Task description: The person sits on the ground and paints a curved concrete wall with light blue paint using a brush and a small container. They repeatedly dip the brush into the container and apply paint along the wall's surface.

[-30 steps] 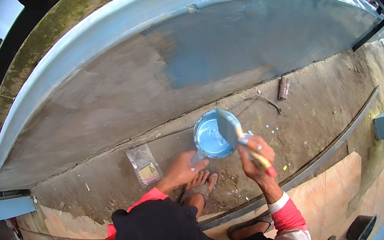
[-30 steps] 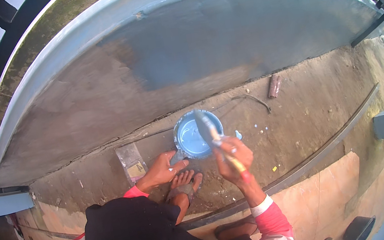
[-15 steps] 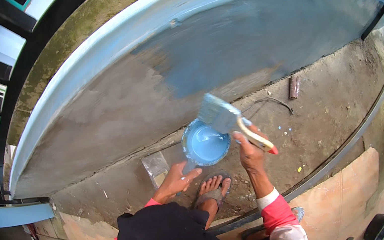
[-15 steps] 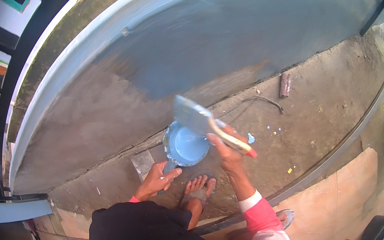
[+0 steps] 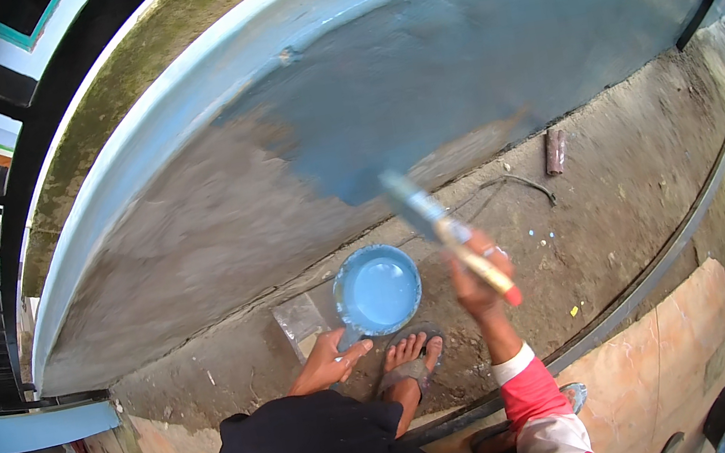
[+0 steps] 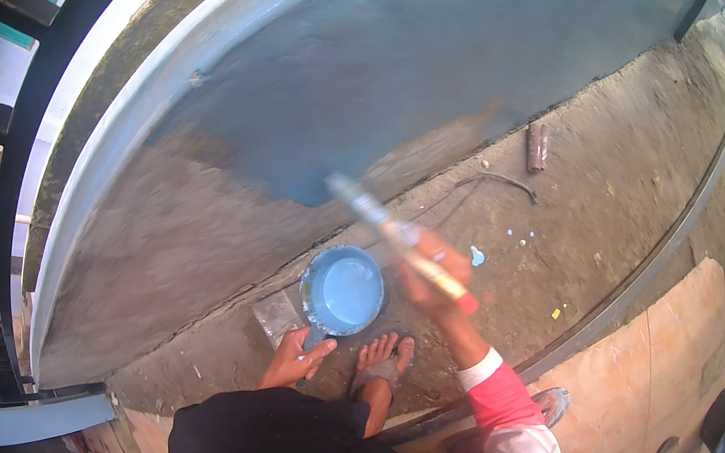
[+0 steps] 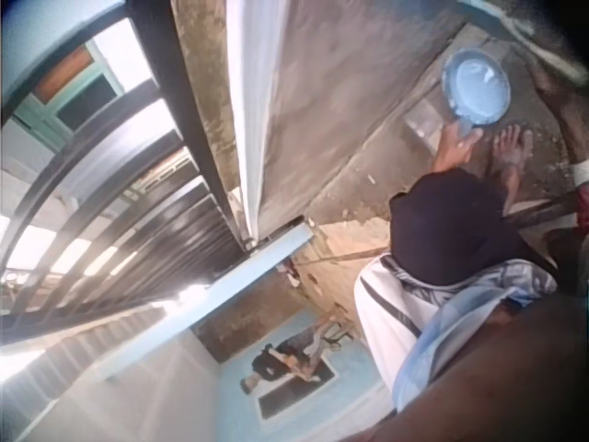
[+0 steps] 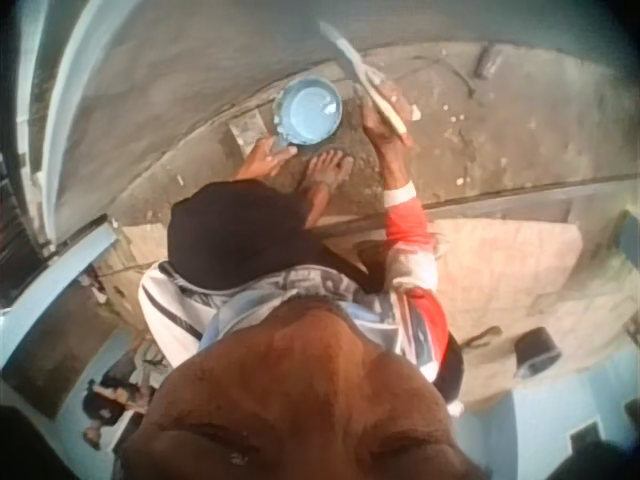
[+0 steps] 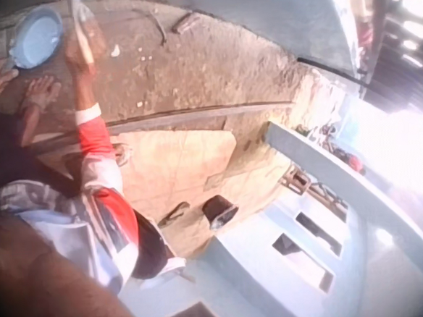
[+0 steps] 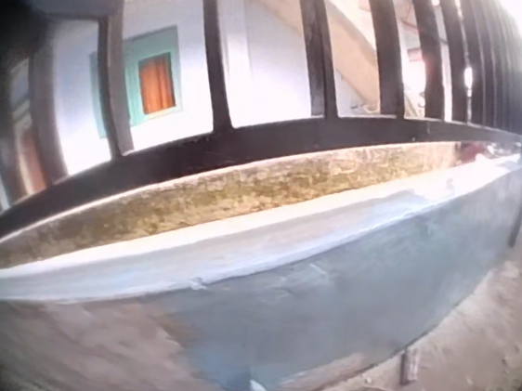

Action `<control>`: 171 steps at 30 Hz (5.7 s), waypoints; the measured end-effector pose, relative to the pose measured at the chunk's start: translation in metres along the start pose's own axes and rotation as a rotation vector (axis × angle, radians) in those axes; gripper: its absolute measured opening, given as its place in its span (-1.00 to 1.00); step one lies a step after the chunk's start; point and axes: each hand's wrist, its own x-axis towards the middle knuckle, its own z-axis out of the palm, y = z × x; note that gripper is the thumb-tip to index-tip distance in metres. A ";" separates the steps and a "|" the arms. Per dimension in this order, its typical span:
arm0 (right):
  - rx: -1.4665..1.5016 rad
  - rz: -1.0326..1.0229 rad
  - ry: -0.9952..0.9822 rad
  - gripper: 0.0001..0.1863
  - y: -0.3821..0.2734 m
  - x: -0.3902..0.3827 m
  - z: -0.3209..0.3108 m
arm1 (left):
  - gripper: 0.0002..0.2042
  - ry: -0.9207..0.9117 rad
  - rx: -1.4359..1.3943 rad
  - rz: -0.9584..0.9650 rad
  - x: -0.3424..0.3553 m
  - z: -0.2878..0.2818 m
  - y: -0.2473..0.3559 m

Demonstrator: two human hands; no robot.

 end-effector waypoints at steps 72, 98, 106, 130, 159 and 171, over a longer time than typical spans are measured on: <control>0.077 0.634 0.294 -0.61 0.079 -0.079 0.048 | -0.81 0.103 -0.184 -0.062 -0.011 -0.007 -0.031; 0.511 0.515 1.057 -0.80 0.140 0.056 -0.035 | -0.88 0.157 -0.317 -0.092 -0.013 -0.011 -0.052; 1.007 1.328 0.675 -0.77 0.064 -0.010 0.041 | -0.86 0.142 -0.292 -0.116 -0.014 -0.017 -0.057; 1.277 1.052 0.905 -0.75 0.112 -0.013 0.038 | -0.85 0.172 -0.289 -0.097 -0.034 -0.063 -0.112; 0.196 0.659 0.057 -0.90 0.069 -0.095 0.062 | -0.82 0.173 -0.322 -0.037 -0.027 -0.028 -0.068; -0.124 0.376 0.731 -0.94 0.177 0.013 -0.040 | -0.81 0.149 -0.345 -0.018 -0.022 -0.032 -0.075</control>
